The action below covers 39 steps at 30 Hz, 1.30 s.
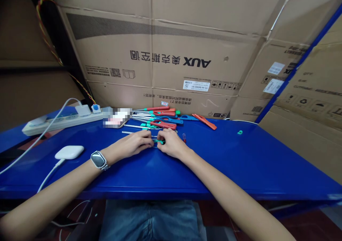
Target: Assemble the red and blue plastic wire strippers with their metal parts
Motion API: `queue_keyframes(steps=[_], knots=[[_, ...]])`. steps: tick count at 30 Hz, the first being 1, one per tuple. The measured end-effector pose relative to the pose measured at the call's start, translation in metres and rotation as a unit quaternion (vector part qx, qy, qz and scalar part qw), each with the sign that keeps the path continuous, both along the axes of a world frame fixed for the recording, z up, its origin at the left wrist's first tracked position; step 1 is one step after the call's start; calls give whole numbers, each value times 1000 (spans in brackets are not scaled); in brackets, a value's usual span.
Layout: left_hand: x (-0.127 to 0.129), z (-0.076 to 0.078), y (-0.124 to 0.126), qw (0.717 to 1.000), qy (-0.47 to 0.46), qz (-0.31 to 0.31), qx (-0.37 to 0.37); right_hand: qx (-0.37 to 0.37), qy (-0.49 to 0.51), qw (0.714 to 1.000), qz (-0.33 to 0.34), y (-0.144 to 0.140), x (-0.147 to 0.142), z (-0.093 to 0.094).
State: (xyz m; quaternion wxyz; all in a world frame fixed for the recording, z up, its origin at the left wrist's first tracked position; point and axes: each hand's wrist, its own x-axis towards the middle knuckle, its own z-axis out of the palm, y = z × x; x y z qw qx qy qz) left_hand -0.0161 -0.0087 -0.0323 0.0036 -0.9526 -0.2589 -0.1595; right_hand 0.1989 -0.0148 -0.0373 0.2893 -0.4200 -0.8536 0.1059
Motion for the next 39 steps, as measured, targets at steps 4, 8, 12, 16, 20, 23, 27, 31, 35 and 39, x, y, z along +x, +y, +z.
queue_keyframes(steps=[4, 8, 12, 16, 20, 23, 27, 31, 35, 39], knots=[[-1, 3, 2, 1000, -1, -8, -2, -15, 6, 1000, 8, -1, -1, 3], [-1, 3, 2, 1000, 1, -13, 6, -10, -8, 1000, -21, -1, -4, -1], [-2, 1, 3, 1000, -5, -12, 4, -11, 7, 1000, -24, 1, -5, -4], [-2, 0, 4, 1000, -3, -15, 5, -14, -19, 999, -35, 2, -5, -3], [-1, 1, 3, 1000, -5, -13, -4, -23, -24, 999, -38, 1, -3, -1], [-1, 3, 1, 1000, -7, -9, -14, -34, -16, 999, -26, -1, 0, 2], [-1, 9, -4, 998, -25, 49, -15, -27, -25, 999, -26, -4, 2, 2], [-2, 13, -8, 995, -24, 90, -29, -15, -40, 999, -24, -5, 2, 0], [-3, 10, -6, 992, -23, 99, -73, -27, -41, 998, -29, -5, 4, 1], [-3, 6, -2, 991, -27, 94, -87, -22, -51, 998, -33, -5, 4, 0]])
